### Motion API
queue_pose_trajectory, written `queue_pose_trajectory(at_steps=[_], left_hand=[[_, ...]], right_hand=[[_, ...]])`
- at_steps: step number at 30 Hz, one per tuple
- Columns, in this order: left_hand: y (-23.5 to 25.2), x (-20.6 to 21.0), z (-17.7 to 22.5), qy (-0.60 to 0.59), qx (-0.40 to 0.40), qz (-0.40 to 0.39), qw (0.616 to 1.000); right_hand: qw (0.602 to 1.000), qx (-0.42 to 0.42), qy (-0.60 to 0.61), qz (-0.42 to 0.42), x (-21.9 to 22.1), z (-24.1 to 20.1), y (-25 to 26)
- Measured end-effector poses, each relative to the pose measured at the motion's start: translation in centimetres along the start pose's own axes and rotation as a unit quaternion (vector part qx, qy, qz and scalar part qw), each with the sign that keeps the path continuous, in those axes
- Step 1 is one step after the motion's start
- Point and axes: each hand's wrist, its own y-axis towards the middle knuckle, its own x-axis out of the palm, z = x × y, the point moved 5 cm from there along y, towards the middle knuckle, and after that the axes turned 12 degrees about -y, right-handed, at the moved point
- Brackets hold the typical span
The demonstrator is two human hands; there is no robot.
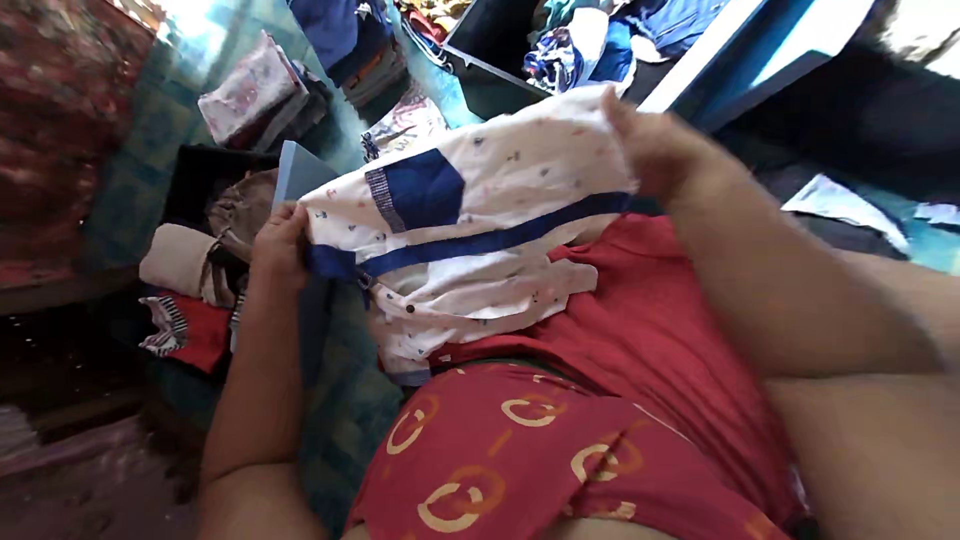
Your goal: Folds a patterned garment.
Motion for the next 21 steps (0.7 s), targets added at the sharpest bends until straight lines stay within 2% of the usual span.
queue_pose_trajectory(at_steps=[1, 3, 6, 9, 12, 16, 19, 21], left_hand=[[0.2, -0.5, -1.2, 0.028, -0.04, 0.044, 0.998], [0.4, -1.5, -3.7, 0.074, -0.109, 0.09, 0.987], [-0.3, -2.3, -5.9, 0.083, -0.16, 0.095, 0.979], [-1.4, -2.1, -7.1, 0.046, -0.211, 0.035, 0.976], [-2.0, -2.5, -8.3, 0.058, -0.217, -0.051, 0.973], [-2.9, -2.3, -7.6, 0.143, -0.151, -0.097, 0.973], [-3.3, -2.1, -6.9, 0.11, -0.13, -0.157, 0.973], [-3.2, -2.5, -6.8, 0.137, -0.098, -0.178, 0.97]], right_hand=[[0.998, 0.057, 0.015, -0.023, 1.1, 2.1, 0.6], [0.988, 0.115, 0.06, -0.079, 2.9, 5.9, 1.8], [0.979, 0.135, 0.109, -0.108, 3.6, 9.1, 2.5], [0.984, 0.138, 0.11, -0.017, 2.5, 10.0, 2.2], [0.993, 0.117, 0.001, 0.03, 1.2, 9.7, 2.1], [0.987, 0.044, -0.155, 0.002, 1.7, 8.0, 1.8], [0.935, 0.011, -0.355, -0.01, 2.5, 8.8, 2.4], [0.902, -0.005, -0.432, 0.014, 3.0, 9.5, 2.9]])
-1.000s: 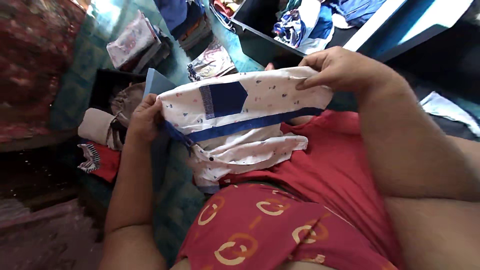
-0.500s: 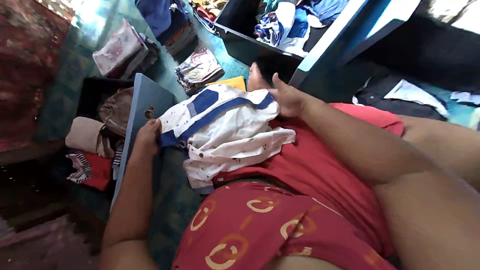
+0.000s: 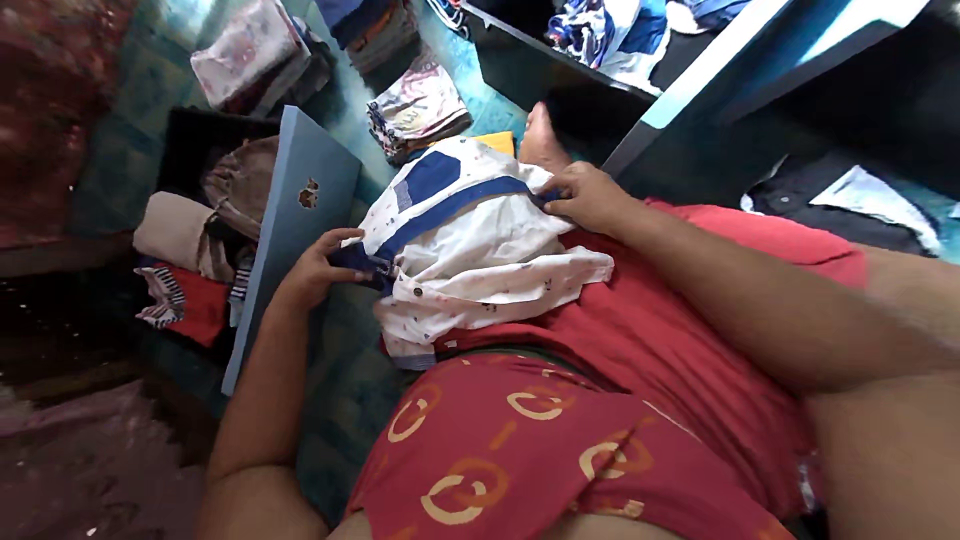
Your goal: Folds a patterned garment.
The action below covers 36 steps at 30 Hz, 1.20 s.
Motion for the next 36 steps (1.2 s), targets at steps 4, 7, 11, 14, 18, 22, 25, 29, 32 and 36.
queue_pose_trajectory(at_steps=[4, 7, 11, 14, 18, 22, 25, 29, 32, 36], left_hand=[[-0.5, 0.6, 1.0, 0.226, 0.065, 0.069, 0.969], [-0.8, 2.6, 1.3, 0.32, 0.161, 0.116, 0.926], [-1.3, 4.0, 1.0, 0.335, 0.288, 0.15, 0.884], [-1.9, 4.8, 1.8, 0.376, 0.332, 0.141, 0.854], [-2.8, 4.9, 3.4, 0.397, 0.352, 0.141, 0.836], [-3.8, 1.9, 4.8, 0.305, 0.393, 0.198, 0.844], [-4.8, 1.2, 4.3, 0.302, 0.424, 0.146, 0.841], [-3.3, 0.5, 0.0, 0.178, 0.186, -0.072, 0.964], [-0.1, -1.3, -2.9, -0.087, 0.024, 0.031, 0.995], [3.3, 1.5, -3.4, -0.134, -0.194, 0.069, 0.969]], right_hand=[[0.997, 0.004, -0.061, 0.043, 0.1, -0.7, -0.3], [0.994, -0.03, -0.087, 0.054, -0.7, -1.4, -0.5], [0.986, -0.074, -0.114, 0.092, -2.1, -2.6, -1.1], [0.98, -0.095, -0.128, 0.119, -4.0, -3.8, -1.6], [0.968, -0.126, -0.101, 0.195, -7.6, -6.2, -2.9], [0.928, -0.221, -0.066, 0.292, -11.2, -7.2, -5.8], [0.928, -0.282, -0.131, 0.203, -10.5, -6.4, -8.4], [0.97, -0.199, -0.139, -0.018, -5.6, -1.7, -7.5], [0.999, -0.012, -0.014, -0.033, -4.6, 0.2, -4.2], [0.94, 0.237, 0.23, -0.084, -2.9, -4.3, -1.5]])
